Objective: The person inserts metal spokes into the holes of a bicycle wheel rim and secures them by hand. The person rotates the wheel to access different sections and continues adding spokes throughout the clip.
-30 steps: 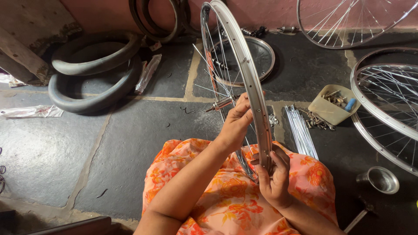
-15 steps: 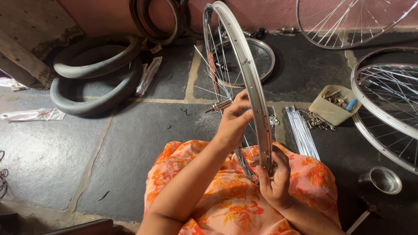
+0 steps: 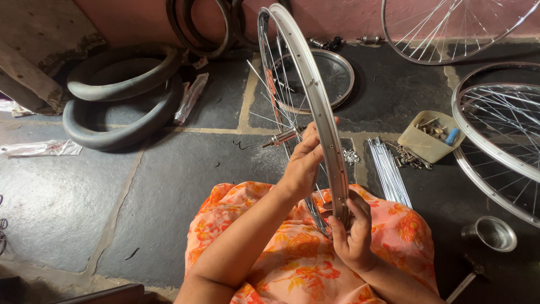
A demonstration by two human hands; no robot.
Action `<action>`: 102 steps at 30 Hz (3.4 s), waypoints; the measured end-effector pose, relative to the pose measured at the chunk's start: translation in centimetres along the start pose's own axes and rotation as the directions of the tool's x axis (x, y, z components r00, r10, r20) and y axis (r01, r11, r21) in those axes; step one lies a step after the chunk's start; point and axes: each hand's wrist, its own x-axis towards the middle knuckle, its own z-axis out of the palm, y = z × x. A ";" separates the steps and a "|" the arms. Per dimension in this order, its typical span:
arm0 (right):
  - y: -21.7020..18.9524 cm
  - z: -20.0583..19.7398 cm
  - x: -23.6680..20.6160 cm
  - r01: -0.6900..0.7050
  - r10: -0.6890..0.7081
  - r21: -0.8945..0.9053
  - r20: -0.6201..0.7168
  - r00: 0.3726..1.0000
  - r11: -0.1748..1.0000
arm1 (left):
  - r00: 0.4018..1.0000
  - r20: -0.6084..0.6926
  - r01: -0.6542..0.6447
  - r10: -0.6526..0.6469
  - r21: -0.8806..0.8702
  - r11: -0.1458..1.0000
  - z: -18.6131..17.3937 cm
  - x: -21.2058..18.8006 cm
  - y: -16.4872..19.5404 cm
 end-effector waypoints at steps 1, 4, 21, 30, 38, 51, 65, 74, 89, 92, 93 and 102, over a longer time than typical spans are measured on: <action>0.1 0.0 -0.1 -0.005 0.005 -0.003 0.000 1.000 1.000 | 0.996 0.042 0.076 -0.075 -0.024 0.997 -0.4 0.3 0.6; 0.1 -0.1 -0.3 0.005 -0.006 -0.035 -0.005 1.000 0.999 | 0.950 0.202 0.259 -0.240 -0.075 0.963 -1.7 1.5 2.2; 0.1 0.1 -0.1 -0.001 0.001 -0.003 -0.003 1.000 1.000 | 0.986 -0.148 -0.098 0.079 -0.129 0.987 -0.3 -0.8 -2.6; 0.3 0.1 -0.1 -0.009 0.009 -0.020 -0.008 1.000 1.000 | 0.964 0.091 0.258 -0.250 -0.091 0.962 -0.6 1.1 2.5; -0.2 1.8 1.4 -0.068 0.072 0.108 -0.032 0.997 0.992 | 0.980 -0.194 -0.001 0.053 0.261 0.965 1.4 -0.4 4.7; 4.0 4.5 4.5 -0.035 0.041 -0.039 0.165 0.985 0.999 | 0.980 -0.186 0.148 -0.066 0.477 0.866 -6.8 -1.7 12.8; 15.3 5.2 20.9 -0.744 0.815 0.366 -0.073 0.575 0.558 | 0.965 0.132 0.160 -0.226 0.386 0.909 -14.7 1.7 15.6; 15.3 8.1 21.9 -0.305 0.364 0.217 -0.331 0.871 0.927 | 0.963 0.118 0.179 -0.242 0.392 0.902 -12.7 2.3 14.4; 12.4 8.8 19.0 0.225 -0.203 -0.620 0.107 0.973 0.752 | 0.973 0.018 0.213 -0.230 0.314 0.925 -10.6 1.5 12.9; 12.8 8.5 18.6 0.173 -0.112 -0.643 0.135 0.984 0.746 | 0.974 0.006 0.212 -0.225 0.312 0.926 -10.4 1.3 13.1; 13.0 8.4 18.6 0.163 -0.087 -0.650 0.148 0.985 0.743 | 0.975 0.002 0.210 -0.222 0.313 0.926 -10.3 1.3 13.2; 13.2 9.9 19.0 0.300 -0.209 -0.733 0.216 0.954 0.610 | 0.975 -0.007 0.214 -0.224 0.323 0.922 -9.7 1.5 12.8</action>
